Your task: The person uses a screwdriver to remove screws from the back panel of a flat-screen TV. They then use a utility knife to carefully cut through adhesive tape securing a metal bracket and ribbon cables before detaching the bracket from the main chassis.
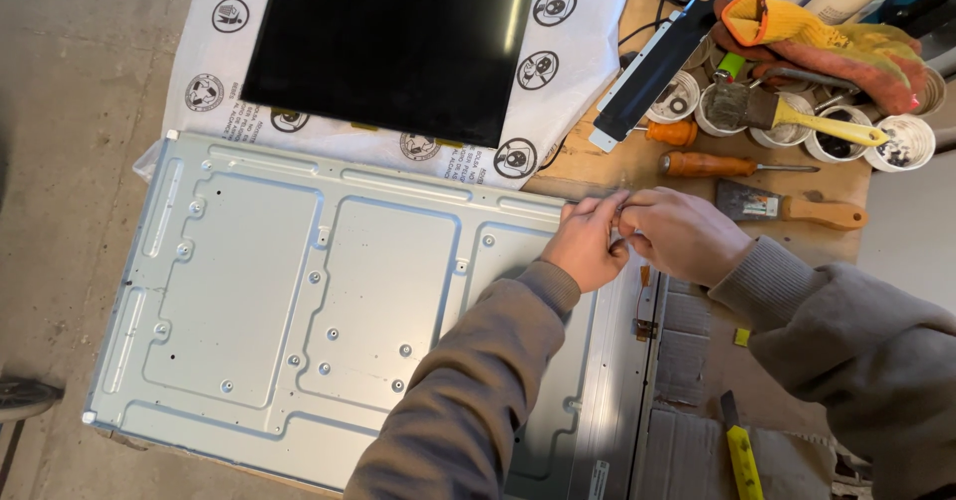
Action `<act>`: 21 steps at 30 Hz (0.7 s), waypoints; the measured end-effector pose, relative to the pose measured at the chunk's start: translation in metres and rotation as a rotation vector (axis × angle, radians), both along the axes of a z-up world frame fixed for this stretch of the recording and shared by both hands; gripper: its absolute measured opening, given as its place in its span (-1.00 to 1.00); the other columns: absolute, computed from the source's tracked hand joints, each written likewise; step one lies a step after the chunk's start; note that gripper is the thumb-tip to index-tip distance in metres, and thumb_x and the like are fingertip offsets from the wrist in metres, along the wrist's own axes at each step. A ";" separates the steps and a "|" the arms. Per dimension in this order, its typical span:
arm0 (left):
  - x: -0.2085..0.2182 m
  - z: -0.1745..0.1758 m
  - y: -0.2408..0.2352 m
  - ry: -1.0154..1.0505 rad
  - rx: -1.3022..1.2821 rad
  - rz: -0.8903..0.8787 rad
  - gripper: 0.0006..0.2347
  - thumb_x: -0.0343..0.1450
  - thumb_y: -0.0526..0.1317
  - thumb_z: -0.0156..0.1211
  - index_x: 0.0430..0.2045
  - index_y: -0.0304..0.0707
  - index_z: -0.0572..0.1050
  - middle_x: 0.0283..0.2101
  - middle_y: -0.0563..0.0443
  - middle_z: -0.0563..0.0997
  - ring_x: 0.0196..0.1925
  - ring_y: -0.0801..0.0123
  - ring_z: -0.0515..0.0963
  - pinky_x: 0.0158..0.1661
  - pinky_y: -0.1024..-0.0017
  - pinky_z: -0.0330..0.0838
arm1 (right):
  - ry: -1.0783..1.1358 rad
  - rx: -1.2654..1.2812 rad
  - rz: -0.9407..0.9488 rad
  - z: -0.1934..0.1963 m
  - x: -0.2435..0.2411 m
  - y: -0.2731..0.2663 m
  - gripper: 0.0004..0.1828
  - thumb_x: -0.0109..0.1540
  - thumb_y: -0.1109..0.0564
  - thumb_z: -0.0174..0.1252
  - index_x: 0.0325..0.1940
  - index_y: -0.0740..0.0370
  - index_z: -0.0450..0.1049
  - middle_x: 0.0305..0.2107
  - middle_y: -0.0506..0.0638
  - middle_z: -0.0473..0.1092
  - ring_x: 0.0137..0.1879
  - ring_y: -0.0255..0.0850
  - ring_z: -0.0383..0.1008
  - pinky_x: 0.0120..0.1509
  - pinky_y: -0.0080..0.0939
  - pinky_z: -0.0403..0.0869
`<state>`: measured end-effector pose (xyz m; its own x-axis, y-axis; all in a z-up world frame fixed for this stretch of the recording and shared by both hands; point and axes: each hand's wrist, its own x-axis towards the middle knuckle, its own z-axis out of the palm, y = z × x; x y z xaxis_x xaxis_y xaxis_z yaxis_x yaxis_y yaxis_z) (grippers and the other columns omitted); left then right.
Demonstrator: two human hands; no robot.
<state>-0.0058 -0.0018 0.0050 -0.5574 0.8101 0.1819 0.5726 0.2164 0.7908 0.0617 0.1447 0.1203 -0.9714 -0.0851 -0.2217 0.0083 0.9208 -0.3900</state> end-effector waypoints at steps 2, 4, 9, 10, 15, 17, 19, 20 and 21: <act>0.001 -0.003 0.000 0.008 0.000 0.000 -0.40 0.27 -0.32 0.18 0.29 -0.35 0.28 -0.20 -0.09 0.66 0.15 0.09 0.49 0.21 0.17 0.23 | 0.025 -0.030 0.010 -0.004 0.002 0.002 -0.87 0.06 0.30 0.25 -0.32 0.21 0.51 -0.31 0.06 0.44 -0.10 0.05 0.49 -0.01 0.04 0.48; 0.001 0.000 -0.001 0.018 -0.001 0.001 -0.40 0.28 -0.32 0.18 0.30 -0.34 0.28 -0.18 -0.10 0.65 0.16 0.10 0.49 0.22 0.18 0.24 | 0.053 -0.061 0.020 -0.008 0.005 0.004 -0.88 0.06 0.31 0.24 -0.33 0.23 0.50 -0.31 0.06 0.44 -0.10 0.05 0.49 -0.02 0.03 0.48; 0.002 0.002 0.000 -0.011 0.047 -0.004 -0.41 0.25 -0.33 0.19 0.26 -0.34 0.28 -0.10 0.00 0.70 0.21 0.09 0.41 0.24 0.07 0.12 | 0.191 -0.144 0.024 0.000 0.017 0.012 -0.81 0.01 0.34 0.24 -0.31 0.23 0.52 -0.33 0.06 0.45 -0.13 0.05 0.50 -0.04 0.01 0.48; 0.001 0.002 -0.001 -0.011 0.048 -0.007 -0.41 0.25 -0.33 0.19 0.26 -0.34 0.28 -0.10 0.00 0.70 0.21 0.09 0.41 0.24 0.07 0.12 | 0.191 -0.143 0.022 0.002 0.021 0.014 -0.81 0.01 0.34 0.24 -0.31 0.23 0.52 -0.33 0.06 0.45 -0.13 0.05 0.50 -0.04 0.01 0.48; 0.003 0.005 -0.003 0.193 0.157 0.032 -0.60 0.27 -0.34 0.21 0.03 -0.25 0.51 0.05 -0.12 0.55 0.24 0.00 0.37 0.29 0.15 0.28 | 0.299 -0.134 -0.199 0.015 0.047 0.020 -0.87 0.12 0.27 0.24 -0.25 0.24 0.56 -0.27 0.07 0.52 -0.19 0.02 0.54 -0.08 -0.06 0.51; 0.005 0.003 -0.001 0.201 0.125 0.014 -0.72 0.29 -0.34 0.23 -0.11 -0.25 0.56 0.04 -0.11 0.52 0.22 -0.01 0.37 0.25 0.15 0.30 | 0.325 -0.138 -0.286 0.014 0.067 0.021 -0.87 0.13 0.25 0.26 -0.23 0.24 0.56 -0.28 0.09 0.53 -0.20 0.01 0.55 -0.09 -0.07 0.52; 0.005 0.005 0.002 0.209 0.091 -0.003 -0.83 0.30 -0.34 0.25 -0.26 -0.25 0.61 0.02 -0.10 0.49 0.20 -0.01 0.38 0.22 0.14 0.33 | 0.351 -0.143 -0.372 0.008 0.092 0.020 -0.86 0.14 0.23 0.28 -0.22 0.25 0.56 -0.28 0.10 0.53 -0.22 -0.01 0.56 -0.10 -0.08 0.52; 0.004 0.008 0.004 0.232 0.066 -0.024 -0.87 0.29 -0.34 0.23 -0.34 -0.27 0.61 -0.01 -0.11 0.49 0.17 0.00 0.38 0.17 0.14 0.32 | 0.362 -0.181 -0.460 0.003 0.107 0.020 -0.85 0.14 0.21 0.30 -0.21 0.26 0.56 -0.27 0.08 0.54 -0.22 -0.07 0.56 -0.11 -0.12 0.52; 0.002 0.011 0.005 0.256 0.039 -0.042 -0.90 0.27 -0.35 0.22 -0.42 -0.29 0.60 -0.04 -0.11 0.48 0.13 0.01 0.38 0.13 0.13 0.32 | 0.372 -0.221 -0.545 -0.003 0.122 0.018 -0.83 0.14 0.20 0.32 -0.21 0.27 0.55 -0.26 0.06 0.54 -0.23 -0.13 0.57 -0.11 -0.16 0.53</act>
